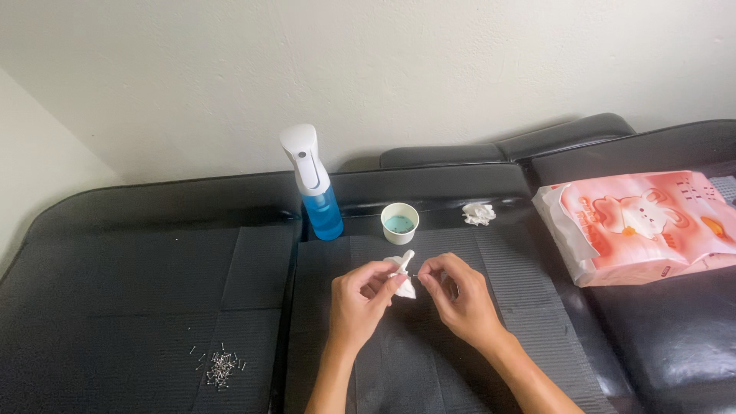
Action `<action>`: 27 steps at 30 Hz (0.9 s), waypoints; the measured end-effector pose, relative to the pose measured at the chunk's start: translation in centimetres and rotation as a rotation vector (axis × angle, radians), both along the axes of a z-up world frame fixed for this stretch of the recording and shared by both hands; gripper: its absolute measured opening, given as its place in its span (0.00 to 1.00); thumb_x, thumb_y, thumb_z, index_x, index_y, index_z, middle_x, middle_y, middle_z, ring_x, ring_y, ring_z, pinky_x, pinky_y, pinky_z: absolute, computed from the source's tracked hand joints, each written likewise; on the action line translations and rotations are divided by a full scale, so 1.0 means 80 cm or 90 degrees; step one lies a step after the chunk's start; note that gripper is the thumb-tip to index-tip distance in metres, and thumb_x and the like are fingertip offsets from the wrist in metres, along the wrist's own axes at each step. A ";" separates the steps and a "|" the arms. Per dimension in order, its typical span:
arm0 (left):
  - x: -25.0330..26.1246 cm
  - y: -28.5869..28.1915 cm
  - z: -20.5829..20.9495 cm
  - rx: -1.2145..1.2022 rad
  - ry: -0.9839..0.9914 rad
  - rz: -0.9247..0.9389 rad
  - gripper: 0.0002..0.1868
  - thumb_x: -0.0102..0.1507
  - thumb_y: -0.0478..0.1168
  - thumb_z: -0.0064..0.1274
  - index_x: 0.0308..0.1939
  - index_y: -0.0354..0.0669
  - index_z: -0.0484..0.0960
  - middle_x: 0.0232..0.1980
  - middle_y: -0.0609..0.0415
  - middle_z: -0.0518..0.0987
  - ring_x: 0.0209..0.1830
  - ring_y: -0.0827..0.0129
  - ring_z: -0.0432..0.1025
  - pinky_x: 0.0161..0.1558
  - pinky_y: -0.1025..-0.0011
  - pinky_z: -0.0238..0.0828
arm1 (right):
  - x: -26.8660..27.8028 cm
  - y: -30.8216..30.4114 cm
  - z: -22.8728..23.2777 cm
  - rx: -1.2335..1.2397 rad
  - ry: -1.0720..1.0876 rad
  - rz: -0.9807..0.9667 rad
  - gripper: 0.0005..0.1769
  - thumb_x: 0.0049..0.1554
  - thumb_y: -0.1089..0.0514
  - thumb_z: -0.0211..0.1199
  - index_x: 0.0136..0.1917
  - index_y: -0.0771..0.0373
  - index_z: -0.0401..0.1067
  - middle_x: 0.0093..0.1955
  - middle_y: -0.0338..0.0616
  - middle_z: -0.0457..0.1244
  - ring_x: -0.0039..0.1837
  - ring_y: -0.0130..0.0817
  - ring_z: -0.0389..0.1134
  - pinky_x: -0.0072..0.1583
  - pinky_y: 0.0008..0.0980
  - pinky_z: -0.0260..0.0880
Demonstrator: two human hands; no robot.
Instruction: The person repeatedly picks up small metal pins from a dark surface, wipes them with a tissue, and dips them into a small cup of blue liquid. The person handles the pins one at a time, using a tissue to clean each pin before placing it into the liquid.
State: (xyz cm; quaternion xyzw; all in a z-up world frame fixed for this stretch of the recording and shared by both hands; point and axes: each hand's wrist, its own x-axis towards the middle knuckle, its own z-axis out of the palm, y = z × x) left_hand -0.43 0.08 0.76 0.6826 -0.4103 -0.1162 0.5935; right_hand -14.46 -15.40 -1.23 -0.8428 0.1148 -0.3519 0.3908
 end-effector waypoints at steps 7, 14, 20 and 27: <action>0.001 -0.006 -0.015 -0.036 -0.010 -0.016 0.09 0.66 0.44 0.71 0.45 0.45 0.95 0.37 0.57 0.93 0.22 0.75 0.79 0.27 0.77 0.77 | 0.005 0.000 -0.009 0.000 -0.015 0.015 0.01 0.68 0.60 0.66 0.52 0.57 0.78 0.46 0.34 0.72 0.43 0.28 0.69 0.45 0.28 0.72; 0.004 0.001 -0.003 0.001 -0.043 -0.006 0.11 0.69 0.46 0.64 0.49 0.45 0.93 0.38 0.60 0.92 0.26 0.76 0.80 0.28 0.75 0.73 | 0.000 -0.001 0.001 0.022 -0.008 -0.021 0.04 0.68 0.58 0.65 0.49 0.55 0.77 0.42 0.32 0.69 0.37 0.25 0.62 0.41 0.27 0.62; 0.002 -0.005 -0.016 -0.008 -0.032 -0.033 0.07 0.67 0.43 0.68 0.47 0.48 0.93 0.39 0.59 0.92 0.25 0.75 0.81 0.30 0.76 0.74 | 0.005 -0.003 -0.013 0.004 -0.004 0.013 0.03 0.67 0.57 0.67 0.52 0.57 0.79 0.46 0.34 0.72 0.42 0.28 0.68 0.45 0.28 0.70; 0.001 0.008 0.006 0.026 -0.073 -0.022 0.08 0.71 0.44 0.62 0.50 0.49 0.91 0.49 0.62 0.94 0.34 0.76 0.80 0.30 0.74 0.72 | -0.008 -0.019 0.005 0.021 -0.003 0.010 0.03 0.68 0.60 0.65 0.50 0.56 0.77 0.43 0.33 0.70 0.39 0.24 0.65 0.43 0.27 0.66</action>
